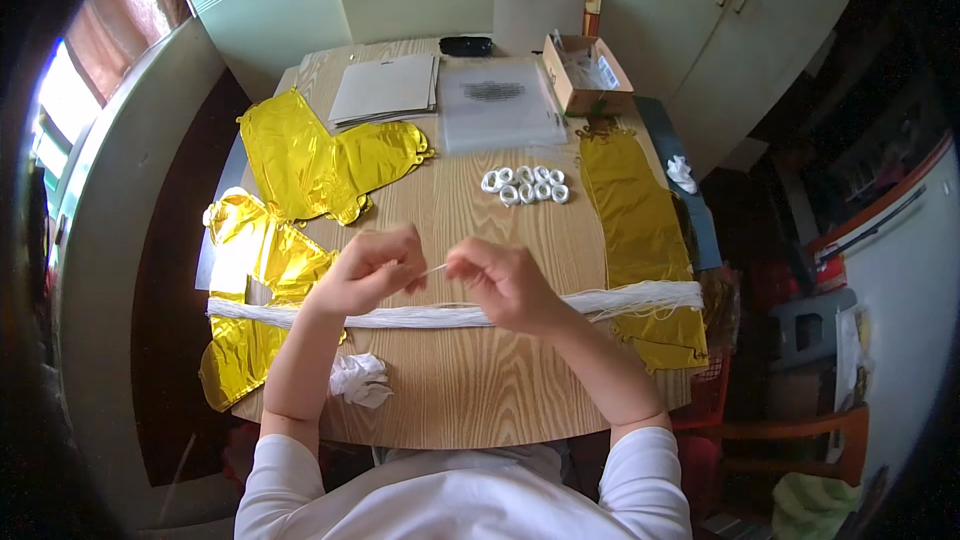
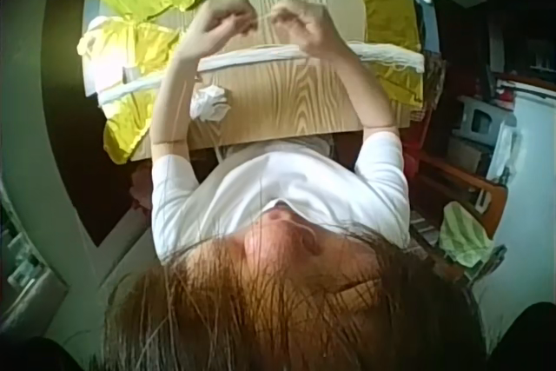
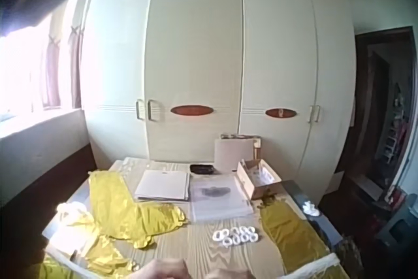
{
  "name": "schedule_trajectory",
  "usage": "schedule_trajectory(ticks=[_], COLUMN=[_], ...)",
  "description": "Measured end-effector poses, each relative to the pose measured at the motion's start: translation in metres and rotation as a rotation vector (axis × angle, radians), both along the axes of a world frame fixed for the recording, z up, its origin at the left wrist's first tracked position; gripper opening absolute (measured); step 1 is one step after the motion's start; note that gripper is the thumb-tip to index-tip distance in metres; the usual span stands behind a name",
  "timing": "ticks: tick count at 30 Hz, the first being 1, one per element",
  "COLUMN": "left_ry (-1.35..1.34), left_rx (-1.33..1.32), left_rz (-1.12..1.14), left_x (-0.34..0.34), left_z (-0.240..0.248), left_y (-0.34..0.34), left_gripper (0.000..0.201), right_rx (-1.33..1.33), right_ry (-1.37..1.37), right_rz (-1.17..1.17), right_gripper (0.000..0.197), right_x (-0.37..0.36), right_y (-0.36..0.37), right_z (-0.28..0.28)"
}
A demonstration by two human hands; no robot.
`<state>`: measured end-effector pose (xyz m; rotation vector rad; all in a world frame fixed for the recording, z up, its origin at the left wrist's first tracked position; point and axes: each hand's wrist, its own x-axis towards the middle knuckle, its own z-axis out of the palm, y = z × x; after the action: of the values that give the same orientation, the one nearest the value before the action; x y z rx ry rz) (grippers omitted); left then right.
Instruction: Attaching plastic clips to a white strip for balloon decoration assembly.
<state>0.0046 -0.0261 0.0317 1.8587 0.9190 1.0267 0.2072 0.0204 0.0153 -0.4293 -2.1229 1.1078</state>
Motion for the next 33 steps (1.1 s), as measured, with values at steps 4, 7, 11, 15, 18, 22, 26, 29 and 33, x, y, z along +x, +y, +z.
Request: schedule_trajectory(ticks=[4, 7, 11, 15, 18, 22, 26, 29, 33], left_ry=[-0.297, 0.395, -0.669, -0.128, -0.293, -0.409, -0.231, -0.395, -0.002], left_rx=[-0.007, 0.338, -0.341, 0.046, -0.354, 0.007, -0.23, -0.157, 0.037], left_rz=[0.015, 0.277, -0.279, 0.118, -0.129, 0.168, -0.022, 0.009, 0.177], left_x=[0.018, 0.018, 0.012, 0.017, 0.003, 0.027, 0.009, 0.017, 0.015], left_z=[0.0, 0.004, -0.005, -0.006, -0.007, -0.007, -0.011, -0.008, -0.01], left_y=[-0.001, 0.001, -0.002, 0.001, -0.003, 0.001, -0.003, 0.002, 0.001], left_gripper=[0.007, 0.013, 0.011, 0.013, 0.014, 0.016, 0.016, 0.016, 0.017], right_rx=[0.058, 0.064, 0.094, 0.179, 0.052, 0.14, 0.024, 0.11, 0.073], right_ry=[-0.098, 0.013, 0.021, -0.028, 0.045, -0.069, 0.019, 0.067, -0.003], right_rz=[-0.037, 0.021, -0.102, 0.07, -0.152, -0.029, -0.166, -0.131, -0.05], right_gripper=[0.013, 0.011, 0.009, 0.009, 0.011, 0.012, 0.008, 0.008, 0.008], right_x=[0.0, 0.0, 0.0, 0.0, 0.003, -0.005, 0.005, -0.007, 0.001], right_y=[0.003, -0.001, 0.004, -0.004, 0.003, -0.009, 0.0, -0.003, -0.01], right_z=[-0.007, -0.004, -0.004, -0.007, 0.006, -0.013, 0.007, -0.017, 0.007])
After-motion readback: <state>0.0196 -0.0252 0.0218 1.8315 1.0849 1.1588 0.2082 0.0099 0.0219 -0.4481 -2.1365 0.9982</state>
